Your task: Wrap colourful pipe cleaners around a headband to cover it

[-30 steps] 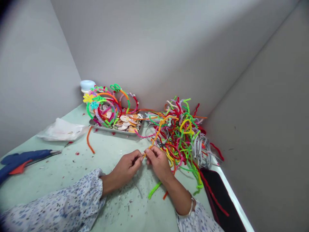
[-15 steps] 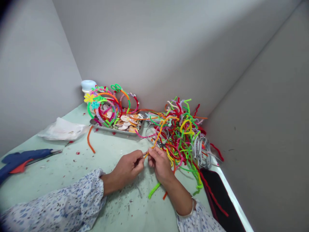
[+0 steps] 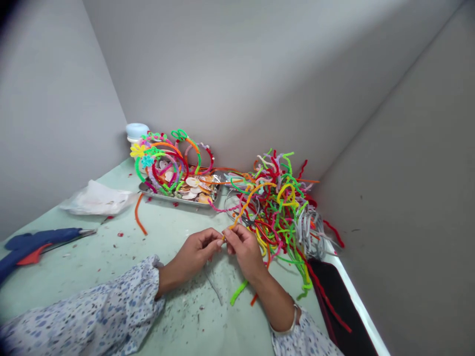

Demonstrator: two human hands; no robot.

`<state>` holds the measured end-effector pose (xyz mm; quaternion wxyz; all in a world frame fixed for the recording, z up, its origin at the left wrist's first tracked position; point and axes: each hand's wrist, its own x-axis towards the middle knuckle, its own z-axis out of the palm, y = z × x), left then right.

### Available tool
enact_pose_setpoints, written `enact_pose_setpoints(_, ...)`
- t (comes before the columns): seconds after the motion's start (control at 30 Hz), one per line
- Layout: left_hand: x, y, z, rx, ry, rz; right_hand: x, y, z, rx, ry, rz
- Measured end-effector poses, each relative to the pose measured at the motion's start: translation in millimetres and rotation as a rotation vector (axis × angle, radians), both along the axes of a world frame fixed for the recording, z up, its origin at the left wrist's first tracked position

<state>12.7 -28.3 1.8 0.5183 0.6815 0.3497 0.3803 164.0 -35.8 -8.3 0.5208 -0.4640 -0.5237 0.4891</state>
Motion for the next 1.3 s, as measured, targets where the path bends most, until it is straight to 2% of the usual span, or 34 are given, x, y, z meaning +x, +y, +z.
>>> enact_pose_setpoints(0.23,-2,-1,1.2,0.044,0.054,0.0,2,3,-9.7,-0.022,0.067,-0.095)
enact_pose_setpoints(0.4,-2,-2,5.1,0.12,0.095,0.022,3,6,-9.3,-0.046,0.131,-0.06)
enact_pose_setpoints(0.63,-2,-4,9.7,0.002,-0.029,-0.039,0,4,-5.3,-0.02,0.07,0.003)
enact_pose_setpoints(0.83,-1,1,-0.6,-0.065,-0.049,0.046,0,2,-4.4,0.003,0.058,-0.026)
enact_pose_setpoints(1.07,-1,0,1.2,-0.072,-0.028,0.01,2,5,-6.1,-0.016,0.17,-0.079)
enact_pose_setpoints(1.3,-2,-2,7.1,0.014,0.037,0.001,1,5,-6.9,0.0,0.136,-0.12)
